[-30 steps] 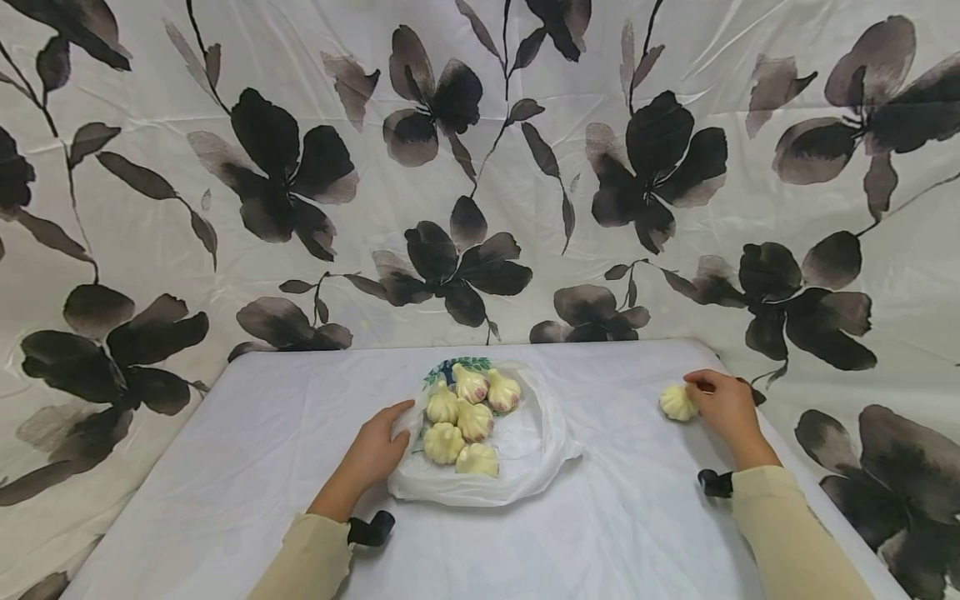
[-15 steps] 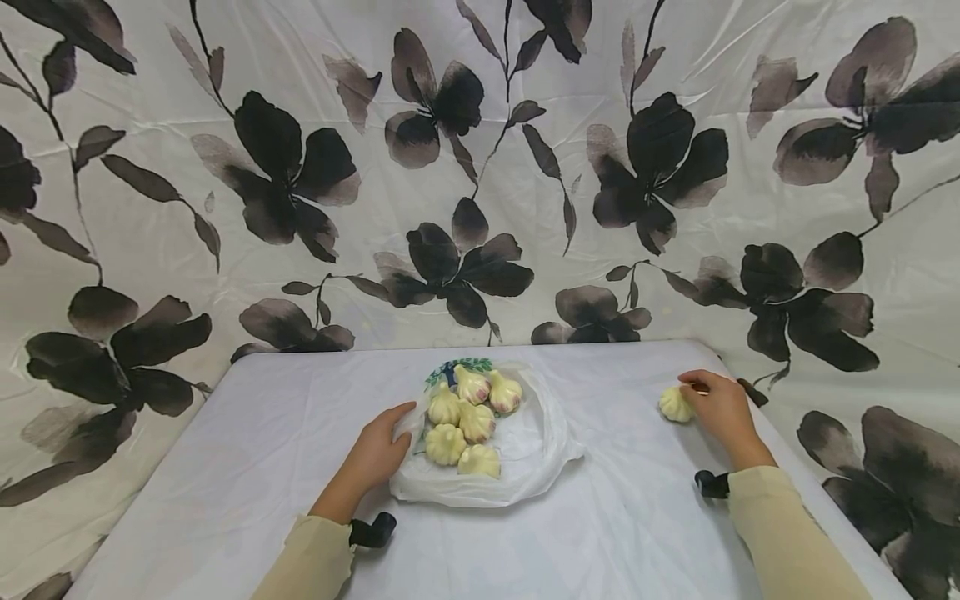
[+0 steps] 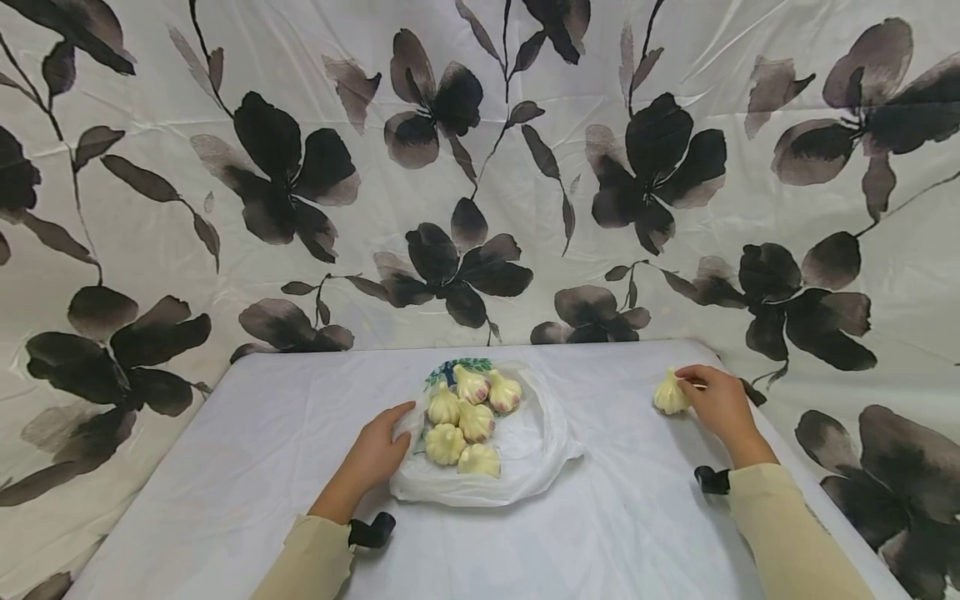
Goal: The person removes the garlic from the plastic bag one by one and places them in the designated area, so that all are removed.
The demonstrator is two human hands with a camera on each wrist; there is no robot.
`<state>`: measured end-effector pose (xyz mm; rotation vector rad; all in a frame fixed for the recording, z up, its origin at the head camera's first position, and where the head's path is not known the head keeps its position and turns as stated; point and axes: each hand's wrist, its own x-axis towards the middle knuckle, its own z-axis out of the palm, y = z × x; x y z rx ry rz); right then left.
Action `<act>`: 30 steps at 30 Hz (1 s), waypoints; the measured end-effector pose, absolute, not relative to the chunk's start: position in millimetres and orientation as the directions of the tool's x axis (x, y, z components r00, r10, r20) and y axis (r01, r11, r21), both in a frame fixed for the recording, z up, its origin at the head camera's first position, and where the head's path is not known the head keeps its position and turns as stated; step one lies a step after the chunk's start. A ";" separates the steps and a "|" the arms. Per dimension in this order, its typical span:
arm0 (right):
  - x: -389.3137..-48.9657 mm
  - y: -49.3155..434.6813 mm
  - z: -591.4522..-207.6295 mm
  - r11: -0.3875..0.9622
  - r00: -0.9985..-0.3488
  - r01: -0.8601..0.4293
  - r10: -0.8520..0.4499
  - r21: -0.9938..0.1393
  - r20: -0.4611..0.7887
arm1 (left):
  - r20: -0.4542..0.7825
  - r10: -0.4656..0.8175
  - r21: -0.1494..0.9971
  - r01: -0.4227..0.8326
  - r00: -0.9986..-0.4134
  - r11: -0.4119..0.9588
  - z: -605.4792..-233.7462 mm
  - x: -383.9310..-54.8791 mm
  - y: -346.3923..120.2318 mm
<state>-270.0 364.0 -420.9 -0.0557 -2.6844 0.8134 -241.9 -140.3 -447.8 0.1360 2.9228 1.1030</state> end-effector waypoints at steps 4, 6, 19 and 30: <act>-271.1 357.8 -415.9 0.836 -0.928 -0.110 0.107 -0.538 0.356 | 0.016 0.083 0.655 0.073 -0.996 0.752 -447.9 -241.4 -141.3; -272.2 353.7 -413.9 0.833 -0.924 -0.129 0.095 -0.537 0.370 | 0.017 0.083 0.656 0.074 -0.996 0.751 -448.1 -241.5 -141.9; -269.9 317.2 -405.3 0.831 -0.916 -0.244 -0.028 -0.500 0.401 | 0.007 0.073 0.659 0.059 -0.997 0.750 -448.1 -239.8 -143.8; -265.0 284.4 -395.2 0.791 -0.869 -0.398 -0.162 -0.465 0.468 | 0.009 0.069 0.666 0.057 -0.998 0.744 -448.0 -239.2 -145.1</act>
